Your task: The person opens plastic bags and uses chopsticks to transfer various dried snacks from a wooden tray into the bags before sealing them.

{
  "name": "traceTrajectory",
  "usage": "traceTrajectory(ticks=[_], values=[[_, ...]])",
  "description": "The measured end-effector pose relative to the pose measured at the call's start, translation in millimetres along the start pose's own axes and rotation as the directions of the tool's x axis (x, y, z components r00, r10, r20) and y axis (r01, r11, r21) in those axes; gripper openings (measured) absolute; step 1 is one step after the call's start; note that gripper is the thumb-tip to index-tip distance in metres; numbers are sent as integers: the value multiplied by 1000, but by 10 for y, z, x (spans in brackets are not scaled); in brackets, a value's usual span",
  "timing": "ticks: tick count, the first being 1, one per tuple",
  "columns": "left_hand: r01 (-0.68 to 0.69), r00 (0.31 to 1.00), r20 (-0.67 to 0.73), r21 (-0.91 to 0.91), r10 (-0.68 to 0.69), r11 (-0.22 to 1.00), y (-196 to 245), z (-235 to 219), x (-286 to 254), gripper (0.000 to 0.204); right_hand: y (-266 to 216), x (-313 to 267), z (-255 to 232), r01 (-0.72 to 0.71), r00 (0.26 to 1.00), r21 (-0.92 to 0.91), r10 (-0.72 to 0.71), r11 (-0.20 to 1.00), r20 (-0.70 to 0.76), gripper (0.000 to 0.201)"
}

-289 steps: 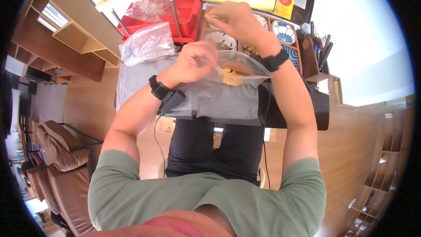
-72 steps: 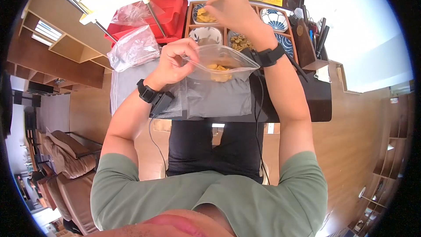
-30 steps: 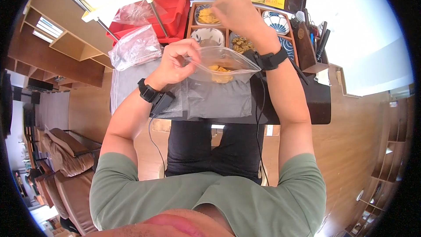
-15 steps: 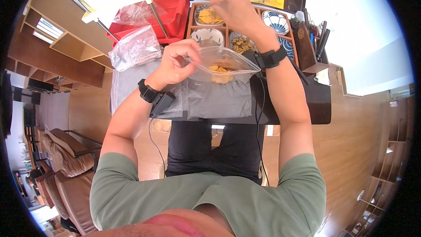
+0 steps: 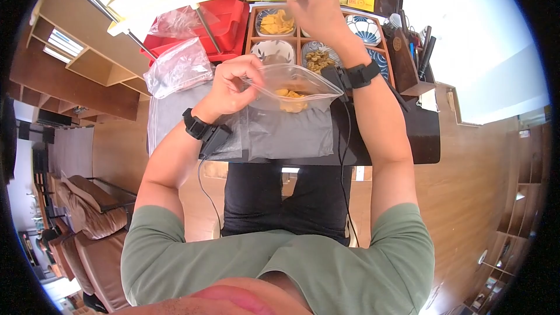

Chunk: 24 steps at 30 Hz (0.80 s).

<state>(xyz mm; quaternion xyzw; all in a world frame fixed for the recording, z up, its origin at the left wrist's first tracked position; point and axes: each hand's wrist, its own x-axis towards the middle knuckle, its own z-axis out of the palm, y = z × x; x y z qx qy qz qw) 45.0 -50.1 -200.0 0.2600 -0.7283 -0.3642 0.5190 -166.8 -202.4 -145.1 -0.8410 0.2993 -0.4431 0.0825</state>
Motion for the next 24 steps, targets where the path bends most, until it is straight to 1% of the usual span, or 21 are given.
traceTrajectory(ticks=[2,4,5,7,8,10,11,13,14,16,17,18,19,20,21,23,24], values=[[0,1000,3,2,0,1000,-1,-3,0,12,54,-8,-3,-1,1000,-12,1,1000,-6,16],[-4,1000,2,1,4,1000,1,-3,0,12,63,-7,-18,-84,995,121,89,989,-37,15],[-4,1000,2,1,4,1000,2,4,4,12,97,8,-24,-85,995,121,90,989,-38,15],[-28,999,-38,-2,28,1000,4,24,16,13,167,57,-41,-19,993,180,39,983,-110,18],[-27,999,-38,-2,27,1000,-3,20,11,13,192,51,-49,-20,993,180,40,984,-110,18],[-18,1000,-11,-10,18,1000,-18,8,1,13,180,71,-96,-37,988,343,86,939,-129,18],[-19,1000,-11,-11,18,1000,-16,9,2,13,175,74,-141,-37,988,343,86,939,-129,18],[-3,1000,-19,-24,2,1000,3,9,6,12,149,74,-278,-173,974,559,226,811,-26,17],[-3,1000,-21,-25,3,1000,0,14,7,12,132,83,-353,-173,974,559,225,811,-25,17],[-31,998,-55,-17,30,999,-15,21,18,14,78,88,-516,-172,976,624,220,763,0,19],[-27,998,-58,-22,25,999,-15,12,21,14,44,66,-581,-179,975,623,224,762,6,19],[-38,998,-56,-9,37,999,-9,3,29,14,6,27,-636,-169,974,728,227,665,19,20],[-46,997,-54,2,46,999,-13,3,25,13,-164,7,-694,-159,972,818,232,553,32,21],[-31,998,-63,-2,31,1000,-26,5,11,13,-362,-53,-704,-196,923,837,384,511,-18,22],[-25,998,-65,-10,24,1000,-33,2,11,13,-350,-147,-764,-207,921,834,390,511,-11,22],[-8,998,-68,-16,7,1000,-47,8,3,12,-264,-358,-934,-284,951,817,254,502,175,17],[-27,997,-70,-8,27,1000,-61,10,4,12,-313,-469,-945,-310,945,828,248,468,213,16]])
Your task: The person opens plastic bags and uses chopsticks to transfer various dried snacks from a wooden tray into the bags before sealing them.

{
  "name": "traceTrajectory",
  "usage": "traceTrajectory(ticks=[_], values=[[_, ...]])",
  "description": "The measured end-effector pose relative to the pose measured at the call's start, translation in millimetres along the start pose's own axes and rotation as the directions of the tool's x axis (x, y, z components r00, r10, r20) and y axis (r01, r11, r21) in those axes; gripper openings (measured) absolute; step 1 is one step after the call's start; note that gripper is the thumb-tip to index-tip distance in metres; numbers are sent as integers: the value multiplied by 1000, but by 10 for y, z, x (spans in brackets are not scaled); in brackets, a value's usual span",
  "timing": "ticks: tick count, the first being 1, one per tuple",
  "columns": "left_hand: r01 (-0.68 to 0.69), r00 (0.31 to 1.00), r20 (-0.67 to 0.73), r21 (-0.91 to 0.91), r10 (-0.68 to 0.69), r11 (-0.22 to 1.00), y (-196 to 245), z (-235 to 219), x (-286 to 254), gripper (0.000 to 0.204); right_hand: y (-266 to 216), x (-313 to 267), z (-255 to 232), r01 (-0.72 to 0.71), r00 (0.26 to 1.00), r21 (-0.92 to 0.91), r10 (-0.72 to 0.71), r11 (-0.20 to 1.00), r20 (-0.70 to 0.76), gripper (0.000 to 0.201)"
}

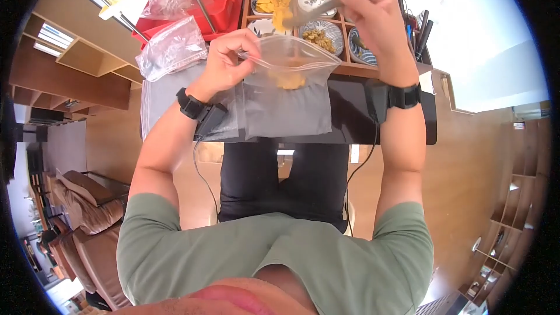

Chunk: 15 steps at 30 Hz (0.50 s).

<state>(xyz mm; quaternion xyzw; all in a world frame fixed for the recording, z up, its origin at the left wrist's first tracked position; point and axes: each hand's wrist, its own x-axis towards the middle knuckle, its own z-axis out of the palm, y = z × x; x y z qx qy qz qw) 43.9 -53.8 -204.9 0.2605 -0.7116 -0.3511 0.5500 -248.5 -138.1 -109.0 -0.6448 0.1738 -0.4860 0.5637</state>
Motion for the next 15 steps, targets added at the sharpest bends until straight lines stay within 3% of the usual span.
traceTrajectory(ticks=[3,4,7,12,14,15], values=[[12,1000,20,3,-12,1000,24,2,-5,13,107,-273,66,-73,996,-106,68,992,-54,14],[11,1000,20,4,-11,1000,19,-2,-5,13,107,-330,68,-76,997,-226,70,971,-34,12],[-8,999,39,14,7,1000,-4,0,-7,14,183,-425,37,-61,996,-285,75,957,40,11],[-1,1000,21,15,1,1000,57,25,1,13,290,-542,-42,4,998,-271,13,963,58,11],[-7,999,41,26,6,1000,82,27,3,13,279,-575,-97,-7,1000,-95,9,995,18,12],[-18,999,51,44,15,999,89,23,16,13,276,-573,-121,-4,1000,-102,5,995,13,12]])
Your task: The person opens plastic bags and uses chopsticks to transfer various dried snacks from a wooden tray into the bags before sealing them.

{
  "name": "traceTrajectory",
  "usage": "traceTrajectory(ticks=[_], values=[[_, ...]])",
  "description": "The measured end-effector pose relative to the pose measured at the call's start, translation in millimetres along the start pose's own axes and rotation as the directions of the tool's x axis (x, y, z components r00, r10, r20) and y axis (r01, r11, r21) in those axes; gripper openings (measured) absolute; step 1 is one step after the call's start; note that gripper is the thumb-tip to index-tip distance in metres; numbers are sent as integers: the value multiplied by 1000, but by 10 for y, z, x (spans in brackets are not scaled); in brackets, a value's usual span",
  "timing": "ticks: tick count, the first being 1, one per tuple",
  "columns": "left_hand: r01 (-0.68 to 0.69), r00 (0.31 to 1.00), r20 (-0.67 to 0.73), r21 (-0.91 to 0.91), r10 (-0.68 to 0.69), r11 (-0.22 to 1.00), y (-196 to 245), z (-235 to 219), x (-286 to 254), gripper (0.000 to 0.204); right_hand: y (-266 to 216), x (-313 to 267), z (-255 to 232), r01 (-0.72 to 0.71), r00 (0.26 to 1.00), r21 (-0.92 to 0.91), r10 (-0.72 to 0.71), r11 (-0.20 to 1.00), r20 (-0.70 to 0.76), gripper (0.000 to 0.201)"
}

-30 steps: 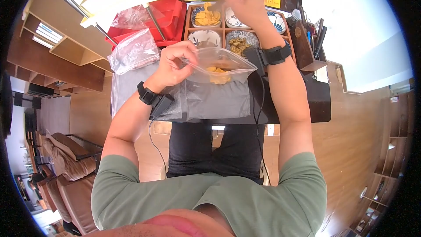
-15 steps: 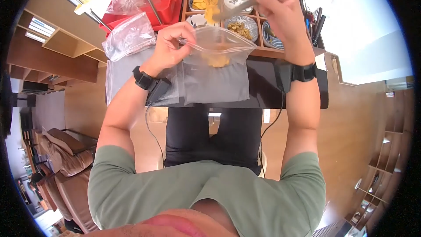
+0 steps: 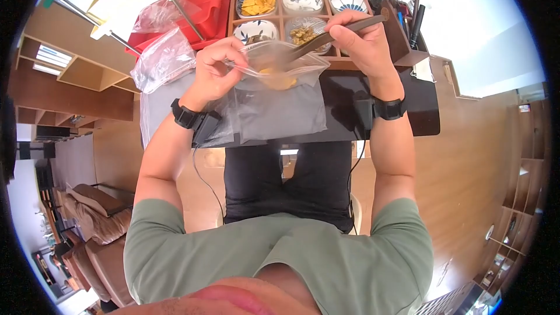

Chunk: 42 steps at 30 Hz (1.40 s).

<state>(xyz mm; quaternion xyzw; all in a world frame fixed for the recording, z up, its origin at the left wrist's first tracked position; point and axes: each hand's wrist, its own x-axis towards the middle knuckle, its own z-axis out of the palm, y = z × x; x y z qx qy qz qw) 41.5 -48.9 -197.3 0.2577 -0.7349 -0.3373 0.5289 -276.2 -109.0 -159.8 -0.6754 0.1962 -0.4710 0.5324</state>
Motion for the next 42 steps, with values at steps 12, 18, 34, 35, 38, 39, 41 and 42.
traceTrajectory(ticks=[12,18,34,35,38,39,41,42], values=[[25,1000,-17,-43,-26,999,26,28,-11,14,-163,670,89,97,921,-550,-285,830,-266,23],[23,1000,-9,-53,-23,998,0,8,-13,14,-53,1213,328,206,888,-799,-452,564,-91,24],[26,1000,-2,-33,-26,999,-27,-21,-16,12,166,1234,358,255,964,-719,-115,646,239,15],[28,999,16,-35,-28,999,-38,-26,-23,11,179,1229,379,253,965,-719,-114,648,237,15],[39,999,17,-34,-38,999,-37,-27,-27,11,194,1228,424,209,975,-689,-97,694,199,23],[38,999,17,-34,-38,999,-37,-27,-27,11,207,1230,424,195,978,-717,-75,669,196,23],[37,999,15,-35,-36,999,-41,-27,-28,11,254,1235,420,184,979,-744,-55,642,195,23],[34,999,12,-35,-34,999,-44,-27,-28,11,282,1235,430,210,975,-724,-84,657,206,23]])
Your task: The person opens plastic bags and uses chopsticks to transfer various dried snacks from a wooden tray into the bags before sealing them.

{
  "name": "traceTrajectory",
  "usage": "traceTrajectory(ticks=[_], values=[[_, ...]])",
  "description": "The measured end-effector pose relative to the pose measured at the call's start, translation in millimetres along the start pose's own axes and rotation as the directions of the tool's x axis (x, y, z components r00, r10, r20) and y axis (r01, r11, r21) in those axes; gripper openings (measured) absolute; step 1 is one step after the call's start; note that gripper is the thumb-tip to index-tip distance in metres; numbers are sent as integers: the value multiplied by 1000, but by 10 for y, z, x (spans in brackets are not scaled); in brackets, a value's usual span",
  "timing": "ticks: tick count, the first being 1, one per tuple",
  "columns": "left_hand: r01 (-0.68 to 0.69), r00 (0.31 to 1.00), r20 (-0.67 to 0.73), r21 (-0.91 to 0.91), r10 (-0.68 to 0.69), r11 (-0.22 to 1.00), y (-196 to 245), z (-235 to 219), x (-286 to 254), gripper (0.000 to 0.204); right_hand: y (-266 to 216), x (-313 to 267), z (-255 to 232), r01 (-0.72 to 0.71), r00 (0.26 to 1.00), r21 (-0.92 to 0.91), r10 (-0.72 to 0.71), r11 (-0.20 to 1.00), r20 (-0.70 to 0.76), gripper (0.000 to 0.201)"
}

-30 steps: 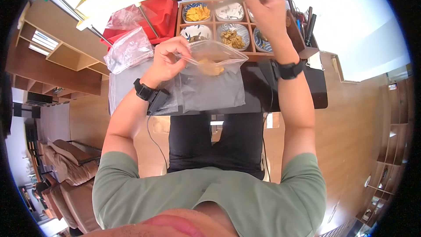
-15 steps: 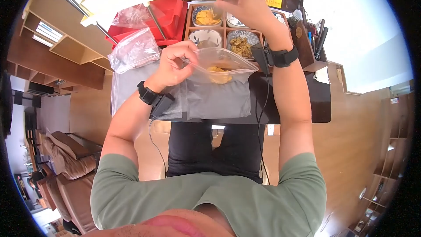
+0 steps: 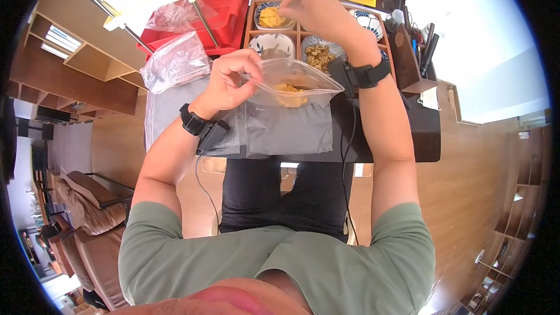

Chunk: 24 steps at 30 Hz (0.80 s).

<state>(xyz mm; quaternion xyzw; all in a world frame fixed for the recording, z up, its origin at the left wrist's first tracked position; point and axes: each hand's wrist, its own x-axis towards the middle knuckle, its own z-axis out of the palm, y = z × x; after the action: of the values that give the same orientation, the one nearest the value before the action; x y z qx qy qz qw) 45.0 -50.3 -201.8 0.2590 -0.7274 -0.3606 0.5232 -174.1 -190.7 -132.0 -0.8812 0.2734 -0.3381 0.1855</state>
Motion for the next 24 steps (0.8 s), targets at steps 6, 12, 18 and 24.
traceTrajectory(ticks=[6,12,18,24], values=[[4,1000,-29,-2,-4,1000,30,18,12,13,-126,6,9,-47,999,-28,48,998,26,23],[-6,1000,-2,1,6,1000,16,9,5,12,-113,5,19,-1,1000,-83,0,997,-12,22],[-4,1000,-4,1,4,1000,20,9,5,12,-60,14,-35,70,989,88,-57,994,-139,18],[-16,999,-47,-3,16,1000,29,15,19,14,-130,-96,-617,153,986,169,-139,974,-92,9]])
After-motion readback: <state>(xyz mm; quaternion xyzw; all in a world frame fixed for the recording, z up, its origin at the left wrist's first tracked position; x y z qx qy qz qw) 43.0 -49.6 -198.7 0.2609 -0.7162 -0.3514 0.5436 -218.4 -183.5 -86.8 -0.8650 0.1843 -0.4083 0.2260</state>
